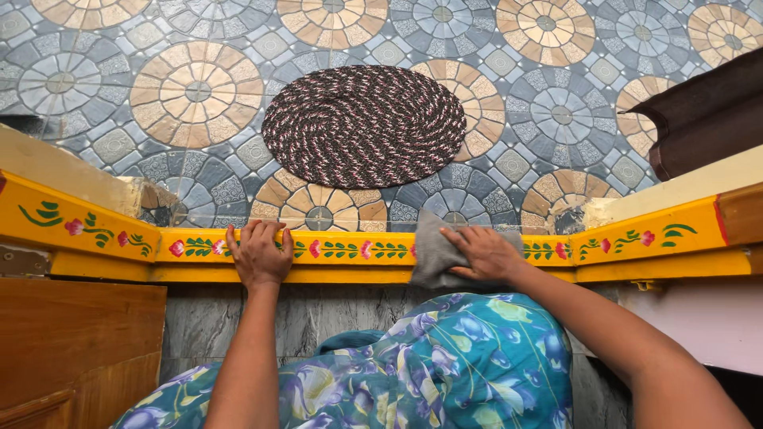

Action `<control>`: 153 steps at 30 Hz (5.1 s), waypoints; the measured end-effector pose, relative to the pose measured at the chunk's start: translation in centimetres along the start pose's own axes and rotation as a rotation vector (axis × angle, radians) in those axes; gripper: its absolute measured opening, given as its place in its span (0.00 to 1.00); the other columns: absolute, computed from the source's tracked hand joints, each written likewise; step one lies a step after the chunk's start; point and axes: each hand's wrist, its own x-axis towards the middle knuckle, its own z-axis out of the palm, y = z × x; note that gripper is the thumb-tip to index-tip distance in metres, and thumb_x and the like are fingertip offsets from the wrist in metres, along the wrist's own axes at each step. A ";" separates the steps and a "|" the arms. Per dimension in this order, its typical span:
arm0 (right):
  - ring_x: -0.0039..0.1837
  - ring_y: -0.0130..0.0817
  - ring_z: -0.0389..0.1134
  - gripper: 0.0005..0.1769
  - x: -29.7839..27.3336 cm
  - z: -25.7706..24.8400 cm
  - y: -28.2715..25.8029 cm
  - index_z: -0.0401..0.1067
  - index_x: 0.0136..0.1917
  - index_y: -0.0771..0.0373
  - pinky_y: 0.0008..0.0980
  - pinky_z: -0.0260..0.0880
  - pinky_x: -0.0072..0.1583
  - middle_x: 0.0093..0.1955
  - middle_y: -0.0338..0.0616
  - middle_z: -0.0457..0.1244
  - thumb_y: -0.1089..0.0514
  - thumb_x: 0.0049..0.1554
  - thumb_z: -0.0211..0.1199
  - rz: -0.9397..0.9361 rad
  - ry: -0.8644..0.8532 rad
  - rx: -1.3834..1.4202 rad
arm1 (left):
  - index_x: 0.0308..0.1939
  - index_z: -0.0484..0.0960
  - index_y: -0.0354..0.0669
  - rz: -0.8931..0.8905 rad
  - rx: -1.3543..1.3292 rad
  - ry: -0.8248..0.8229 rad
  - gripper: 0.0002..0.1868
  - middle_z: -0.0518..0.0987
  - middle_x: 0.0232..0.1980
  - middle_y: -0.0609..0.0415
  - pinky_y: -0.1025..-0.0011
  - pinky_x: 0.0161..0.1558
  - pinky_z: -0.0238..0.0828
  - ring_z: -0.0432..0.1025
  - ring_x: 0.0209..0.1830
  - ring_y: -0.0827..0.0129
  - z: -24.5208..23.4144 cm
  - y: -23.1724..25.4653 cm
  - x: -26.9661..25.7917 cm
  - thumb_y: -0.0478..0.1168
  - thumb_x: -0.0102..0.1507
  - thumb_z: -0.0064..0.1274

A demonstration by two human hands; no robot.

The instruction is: The person sits on the floor and wipes the lower section of a wooden door frame with a grey cloth. They repeatedly rub the yellow painted base and the adjacent wooden door panel to clean the surface.

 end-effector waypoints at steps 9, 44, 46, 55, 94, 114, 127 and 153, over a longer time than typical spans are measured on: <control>0.55 0.48 0.64 0.48 22.7 2.4 -20.3 0.56 0.78 0.66 0.48 0.65 0.53 0.55 0.53 0.61 0.29 0.59 0.54 -0.085 0.091 0.155 | 0.62 0.82 0.54 0.056 -0.345 0.055 0.30 0.81 0.60 0.55 0.50 0.75 0.43 0.69 0.68 0.61 -1.8 -0.7 0.0 0.65 0.66 0.43; 0.85 0.50 0.30 0.55 -15.2 -8.5 3.7 0.39 0.83 0.70 0.53 0.22 0.78 0.86 0.54 0.34 0.22 0.63 0.29 0.558 -0.821 -1.126 | 0.48 0.84 0.54 0.202 -0.026 0.000 0.16 0.83 0.52 0.58 0.46 0.72 0.48 0.71 0.62 0.61 3.4 9.7 -2.2 0.52 0.67 0.43; 0.84 0.52 0.34 0.52 -15.2 -14.2 1.4 0.44 0.82 0.71 0.59 0.26 0.77 0.85 0.57 0.38 0.25 0.64 0.29 0.649 -0.772 -1.205 | 0.47 0.84 0.53 0.214 -0.064 0.000 0.16 0.83 0.51 0.57 0.47 0.71 0.50 0.72 0.61 0.62 3.4 9.2 -2.0 0.51 0.67 0.43; 0.83 0.59 0.30 0.47 -14.0 -27.2 1.8 0.40 0.83 0.39 0.65 0.20 0.73 0.85 0.49 0.38 0.25 0.57 0.44 0.791 -0.581 -1.203 | 0.48 0.84 0.54 0.225 -0.066 -0.029 0.15 0.82 0.50 0.58 0.49 0.71 0.50 0.71 0.60 0.62 3.4 9.1 -2.0 0.51 0.68 0.44; 0.61 0.48 0.63 0.42 17.1 2.8 -15.5 0.66 0.64 0.69 0.47 0.62 0.59 0.61 0.53 0.62 0.31 0.55 0.58 -0.088 -0.045 -0.010 | 0.50 0.81 0.44 0.049 -0.391 0.070 0.14 0.83 0.53 0.46 0.57 0.71 0.59 0.74 0.58 0.53 4.6 7.9 -1.6 0.45 0.69 0.45; 0.83 0.50 0.43 0.40 10.5 3.4 -15.3 0.49 0.80 0.53 0.65 0.44 0.75 0.82 0.41 0.46 0.44 0.59 0.58 0.486 -0.028 0.057 | 0.82 0.36 0.56 0.022 -0.037 -0.272 0.52 0.34 0.85 0.54 0.42 0.77 0.31 0.30 0.84 0.57 -0.1 8.7 -10.8 0.60 0.64 0.53; 0.85 0.57 0.35 0.34 11.4 4.2 -15.5 0.60 0.76 0.42 0.68 0.39 0.77 0.84 0.43 0.44 0.48 0.57 0.61 0.433 0.142 0.281 | 0.82 0.44 0.64 -0.036 0.089 -0.414 0.53 0.36 0.85 0.51 0.35 0.75 0.34 0.28 0.84 0.46 0.3 8.5 -19.3 0.58 0.60 0.61; 0.81 0.63 0.40 0.32 7.8 2.1 -18.9 0.69 0.71 0.46 0.64 0.43 0.74 0.81 0.52 0.48 0.46 0.53 0.67 0.406 0.152 0.388 | 0.75 0.62 0.56 0.032 -0.059 -0.433 0.43 0.50 0.81 0.47 0.36 0.72 0.45 0.35 0.82 0.40 2.5 12.3 -21.1 0.55 0.58 0.62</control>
